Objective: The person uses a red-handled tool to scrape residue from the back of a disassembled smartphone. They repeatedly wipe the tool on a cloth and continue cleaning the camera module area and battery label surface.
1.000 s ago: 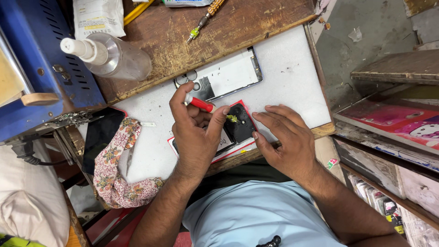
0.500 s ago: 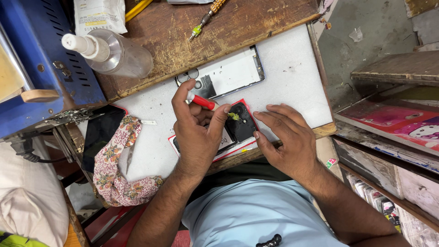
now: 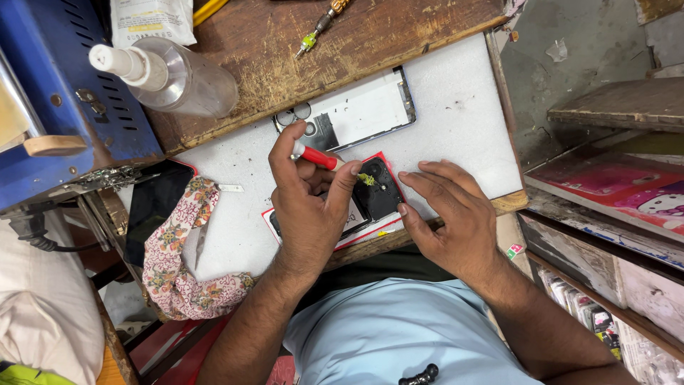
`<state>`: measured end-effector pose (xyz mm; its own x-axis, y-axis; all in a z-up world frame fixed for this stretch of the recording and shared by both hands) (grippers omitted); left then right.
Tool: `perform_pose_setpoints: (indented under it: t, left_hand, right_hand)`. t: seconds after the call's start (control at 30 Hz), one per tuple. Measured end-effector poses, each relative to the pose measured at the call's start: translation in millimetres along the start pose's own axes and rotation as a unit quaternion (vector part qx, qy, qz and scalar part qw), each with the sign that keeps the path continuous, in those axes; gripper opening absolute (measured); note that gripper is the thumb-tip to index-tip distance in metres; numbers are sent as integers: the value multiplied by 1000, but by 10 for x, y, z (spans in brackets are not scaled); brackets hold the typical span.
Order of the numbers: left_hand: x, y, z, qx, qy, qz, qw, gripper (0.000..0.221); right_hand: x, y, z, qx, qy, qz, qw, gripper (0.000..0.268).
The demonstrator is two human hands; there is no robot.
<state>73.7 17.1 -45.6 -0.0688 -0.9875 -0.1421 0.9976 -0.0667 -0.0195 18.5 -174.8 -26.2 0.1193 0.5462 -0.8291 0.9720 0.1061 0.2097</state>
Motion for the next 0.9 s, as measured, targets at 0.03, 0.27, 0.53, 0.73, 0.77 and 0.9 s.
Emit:
perform_pose_setpoints:
  t: [0.03,0.27,0.53,0.73,0.77,0.9]
  left_hand:
    - [4,-6,-10,-1,-1,-3,1000,71]
    - [7,-6,-5,5,-8,-5,1000,70]
    - [65,14,47,-1,-40,-16,999,69]
    - [109,59,63,10,-9,-15,1000,69]
    - [108,59,58,7,-6,-16,1000,69]
    - [91,54,39,-2,-11,-17,1000,69]
  right_hand:
    - [2,-6,2,3,0,-2,1000,36]
    - [-3,2,-3,5,0,-7,1000,37]
    - [-5,10,-19,7,0,-3,1000,37]
    - [-20,10,-14,9,1,-5,1000,38]
    - [-19,9,-13,9,0,-6,1000,38]
    - [-16,12,-13,5,5,-3,1000,37]
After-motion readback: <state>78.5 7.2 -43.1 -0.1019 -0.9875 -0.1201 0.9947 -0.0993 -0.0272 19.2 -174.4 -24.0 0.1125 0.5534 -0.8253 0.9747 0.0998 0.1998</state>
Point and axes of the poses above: each hand's wrist, its own y-axis towards the middle knuckle, its own x-axis out of the palm, z = x × y, the point moved 6 cm from there along y, towards the middle knuckle, and after that the axes turned 9 degrees about -y, right-handed, at the moved point
